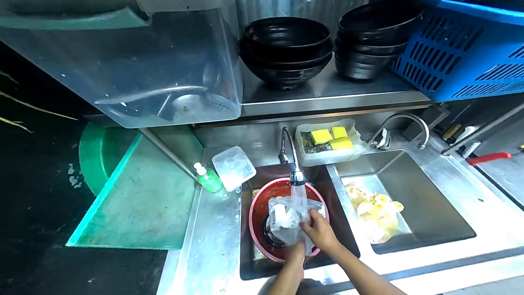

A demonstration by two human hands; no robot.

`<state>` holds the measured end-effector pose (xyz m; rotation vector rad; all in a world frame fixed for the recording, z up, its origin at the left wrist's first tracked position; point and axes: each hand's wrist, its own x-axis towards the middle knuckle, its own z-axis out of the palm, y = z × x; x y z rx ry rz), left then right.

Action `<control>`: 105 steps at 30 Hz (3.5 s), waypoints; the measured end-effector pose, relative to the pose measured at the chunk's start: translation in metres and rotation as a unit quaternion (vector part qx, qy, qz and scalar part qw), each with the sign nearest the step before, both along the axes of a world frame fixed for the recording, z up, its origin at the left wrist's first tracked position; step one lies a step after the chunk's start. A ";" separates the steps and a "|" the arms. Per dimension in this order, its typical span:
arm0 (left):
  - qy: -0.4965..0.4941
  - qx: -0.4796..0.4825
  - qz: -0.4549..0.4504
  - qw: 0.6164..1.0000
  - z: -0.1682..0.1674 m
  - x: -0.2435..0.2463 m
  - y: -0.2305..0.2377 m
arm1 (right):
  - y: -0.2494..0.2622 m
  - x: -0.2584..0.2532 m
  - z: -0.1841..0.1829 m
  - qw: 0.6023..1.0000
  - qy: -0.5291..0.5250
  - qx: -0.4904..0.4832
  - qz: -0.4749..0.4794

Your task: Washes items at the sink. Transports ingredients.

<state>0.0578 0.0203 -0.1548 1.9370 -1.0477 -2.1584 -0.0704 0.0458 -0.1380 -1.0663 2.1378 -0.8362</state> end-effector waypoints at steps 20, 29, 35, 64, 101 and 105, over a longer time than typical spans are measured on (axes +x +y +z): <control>0.171 -0.100 0.016 0.980 0.038 -0.040 -0.059 | 0.043 0.034 -0.004 0.976 -0.057 -0.158 -0.136; 0.218 0.029 0.161 0.962 0.033 -0.040 -0.084 | 0.063 0.008 0.000 0.978 0.093 -0.183 -0.035; 0.228 0.075 0.245 0.939 0.011 -0.029 -0.095 | 0.084 -0.011 0.000 0.935 0.220 -0.256 0.107; 0.158 0.040 0.369 0.915 0.028 0.019 -0.091 | 0.064 -0.005 -0.007 0.981 0.152 0.010 0.118; 0.237 0.268 0.266 0.895 0.000 0.044 -0.001 | 0.038 0.006 0.010 0.909 0.368 -0.127 0.152; 0.211 0.275 0.222 0.911 0.011 0.033 0.004 | 0.026 -0.016 0.020 0.905 0.363 -0.093 0.201</control>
